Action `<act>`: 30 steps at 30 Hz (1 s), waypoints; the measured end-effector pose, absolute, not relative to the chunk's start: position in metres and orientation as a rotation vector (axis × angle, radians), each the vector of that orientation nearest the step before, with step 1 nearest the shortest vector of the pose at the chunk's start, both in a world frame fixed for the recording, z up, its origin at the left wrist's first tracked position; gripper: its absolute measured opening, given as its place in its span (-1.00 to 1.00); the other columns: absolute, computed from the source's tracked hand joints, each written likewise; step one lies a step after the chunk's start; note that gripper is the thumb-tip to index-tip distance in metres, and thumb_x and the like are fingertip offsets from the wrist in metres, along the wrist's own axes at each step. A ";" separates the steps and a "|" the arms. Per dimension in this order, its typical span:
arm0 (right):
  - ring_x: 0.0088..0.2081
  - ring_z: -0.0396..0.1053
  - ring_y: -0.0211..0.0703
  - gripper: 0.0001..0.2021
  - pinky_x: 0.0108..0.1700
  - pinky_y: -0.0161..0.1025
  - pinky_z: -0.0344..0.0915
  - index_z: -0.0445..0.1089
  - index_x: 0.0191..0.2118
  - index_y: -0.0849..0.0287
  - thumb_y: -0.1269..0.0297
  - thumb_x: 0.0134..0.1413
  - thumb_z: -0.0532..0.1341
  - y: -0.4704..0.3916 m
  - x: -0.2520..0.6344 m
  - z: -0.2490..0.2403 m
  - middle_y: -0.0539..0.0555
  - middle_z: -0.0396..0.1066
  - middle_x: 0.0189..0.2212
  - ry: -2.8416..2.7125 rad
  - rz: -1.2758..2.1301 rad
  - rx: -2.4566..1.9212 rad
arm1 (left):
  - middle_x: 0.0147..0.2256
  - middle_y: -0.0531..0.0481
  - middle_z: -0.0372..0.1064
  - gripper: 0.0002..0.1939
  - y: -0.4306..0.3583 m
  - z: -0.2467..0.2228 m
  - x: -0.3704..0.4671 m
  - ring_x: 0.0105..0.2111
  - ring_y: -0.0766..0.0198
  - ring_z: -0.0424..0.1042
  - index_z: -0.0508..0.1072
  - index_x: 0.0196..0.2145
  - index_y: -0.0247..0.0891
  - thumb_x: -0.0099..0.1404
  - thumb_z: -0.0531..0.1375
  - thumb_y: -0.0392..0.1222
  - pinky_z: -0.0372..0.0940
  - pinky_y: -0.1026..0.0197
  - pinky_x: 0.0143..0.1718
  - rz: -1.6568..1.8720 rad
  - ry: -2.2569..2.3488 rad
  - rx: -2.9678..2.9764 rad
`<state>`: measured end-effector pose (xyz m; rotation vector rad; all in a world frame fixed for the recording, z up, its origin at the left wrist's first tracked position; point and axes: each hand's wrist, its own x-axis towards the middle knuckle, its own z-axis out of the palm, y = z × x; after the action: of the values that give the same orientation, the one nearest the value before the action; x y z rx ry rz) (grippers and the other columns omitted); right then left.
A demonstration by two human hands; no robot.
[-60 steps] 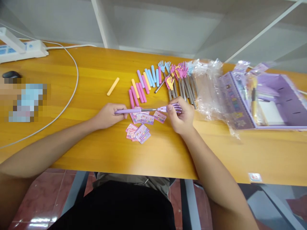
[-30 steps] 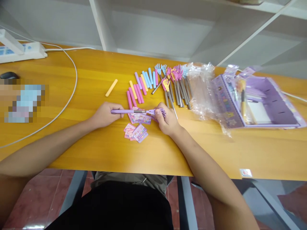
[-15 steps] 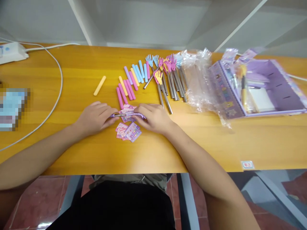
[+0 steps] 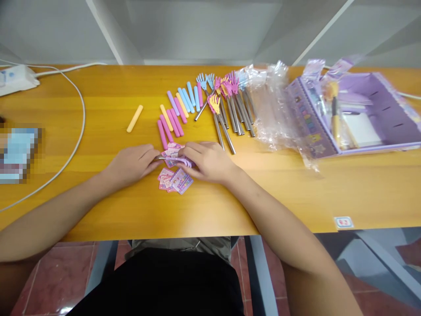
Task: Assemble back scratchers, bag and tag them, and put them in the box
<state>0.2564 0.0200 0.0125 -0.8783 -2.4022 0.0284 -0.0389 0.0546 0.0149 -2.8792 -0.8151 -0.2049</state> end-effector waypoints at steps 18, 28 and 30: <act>-0.34 0.35 -0.09 -0.72 -0.23 -0.14 0.13 0.62 0.05 0.04 0.22 0.54 0.14 0.041 0.303 0.025 0.10 0.52 -0.31 -2.364 -0.325 -1.343 | -0.33 -0.13 0.59 -0.67 0.078 0.024 -0.043 -0.32 0.02 0.58 0.52 -0.20 -0.23 0.68 0.13 -0.02 0.06 0.13 -0.42 -0.044 -1.294 -2.747; -0.21 0.38 -0.05 -0.61 -0.21 -0.14 0.08 0.70 0.12 0.10 0.21 0.47 0.14 0.046 0.362 0.042 0.21 0.58 -0.22 -1.863 -0.407 -1.920 | -0.26 -0.20 0.63 -0.62 0.081 0.030 -0.044 -0.26 -0.06 0.62 0.56 -0.12 -0.23 0.70 0.05 0.01 0.14 0.11 -0.39 -0.021 -1.466 -2.625; -0.22 0.34 -0.02 -0.59 -0.21 -0.10 0.04 0.71 0.12 0.11 0.30 0.36 0.16 0.049 0.382 0.041 0.25 0.59 -0.18 -1.686 -0.457 -2.029 | -0.24 -0.20 0.64 -0.63 0.081 0.030 -0.044 -0.24 -0.07 0.64 0.56 -0.10 -0.23 0.71 0.04 0.00 0.12 0.11 -0.40 0.022 -1.478 -2.611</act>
<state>0.3819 0.0489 0.0407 -2.0286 -1.6859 -0.4566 -0.0436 0.0807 0.0304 -2.6109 -1.4784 0.0217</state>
